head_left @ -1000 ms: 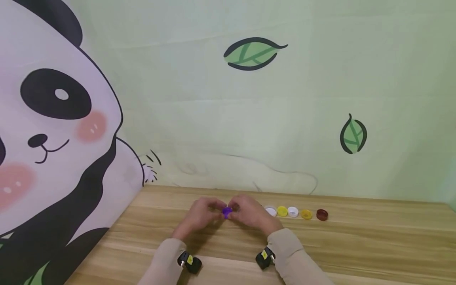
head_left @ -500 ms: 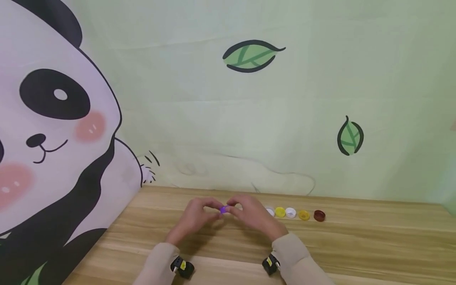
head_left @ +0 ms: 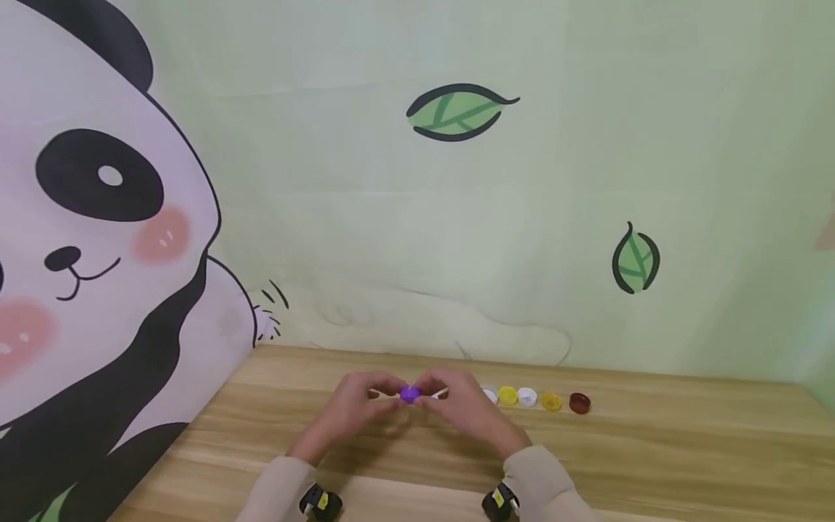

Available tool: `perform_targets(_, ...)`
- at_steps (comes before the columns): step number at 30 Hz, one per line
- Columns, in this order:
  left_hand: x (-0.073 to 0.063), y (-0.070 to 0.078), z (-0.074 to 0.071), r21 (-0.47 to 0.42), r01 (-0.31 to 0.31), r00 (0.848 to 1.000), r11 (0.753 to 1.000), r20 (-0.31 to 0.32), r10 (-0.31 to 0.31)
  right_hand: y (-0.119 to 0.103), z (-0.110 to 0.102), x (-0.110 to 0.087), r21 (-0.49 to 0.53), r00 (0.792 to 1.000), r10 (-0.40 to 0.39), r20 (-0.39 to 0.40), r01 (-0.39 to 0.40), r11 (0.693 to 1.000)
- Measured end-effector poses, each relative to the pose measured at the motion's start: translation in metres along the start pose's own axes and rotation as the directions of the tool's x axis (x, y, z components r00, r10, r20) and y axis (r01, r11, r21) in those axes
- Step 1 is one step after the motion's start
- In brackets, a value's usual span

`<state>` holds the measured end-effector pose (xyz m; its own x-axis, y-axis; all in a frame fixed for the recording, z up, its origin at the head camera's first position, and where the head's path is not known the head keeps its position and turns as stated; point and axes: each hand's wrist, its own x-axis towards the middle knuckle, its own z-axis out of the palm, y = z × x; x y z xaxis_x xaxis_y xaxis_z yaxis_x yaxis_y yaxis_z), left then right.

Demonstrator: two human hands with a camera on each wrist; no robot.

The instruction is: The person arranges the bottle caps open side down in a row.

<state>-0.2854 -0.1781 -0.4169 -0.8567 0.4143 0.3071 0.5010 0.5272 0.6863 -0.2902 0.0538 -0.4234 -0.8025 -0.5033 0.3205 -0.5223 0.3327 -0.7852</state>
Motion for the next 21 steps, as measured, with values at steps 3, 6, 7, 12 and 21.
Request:
perform_targets(3, -0.0034, 0.0028, 0.0003, -0.029, -0.002, 1.0, 1.0, 0.009, 0.002, -0.0002, 0.0029, -0.0034, 0.03, 1.0, 0.016, -0.006, -0.016, 0.999)
perform_targets(6, -0.0056, 0.0057, -0.0005, -0.032, -0.014, 1.0, 0.999, -0.003, 0.014, -0.0012, 0.005, -0.0047, 0.039, 0.999, 0.036, -0.026, -0.035, 0.999)
perform_targets(7, -0.0052, 0.0063, -0.0012, -0.031, -0.02, 1.0, 0.999, -0.004, 0.019, -0.0016, 0.0051, -0.0042, 0.047, 0.999, 0.039, -0.032, -0.037, 0.998)
perform_targets(12, -0.006, 0.0072, -0.004, -0.046, -0.035, 0.999, 0.998, 0.011, 0.036, -0.0028, 0.0073, -0.0044, 0.114, 0.997, 0.063, -0.037, -0.059, 0.992)
perform_targets(21, -0.0062, 0.0049, -0.0043, -0.022, -0.104, 0.995, 0.994, -0.004, 0.104, -0.0035, 0.0068, -0.005, 0.223, 0.995, 0.096, -0.014, -0.09, 0.971)
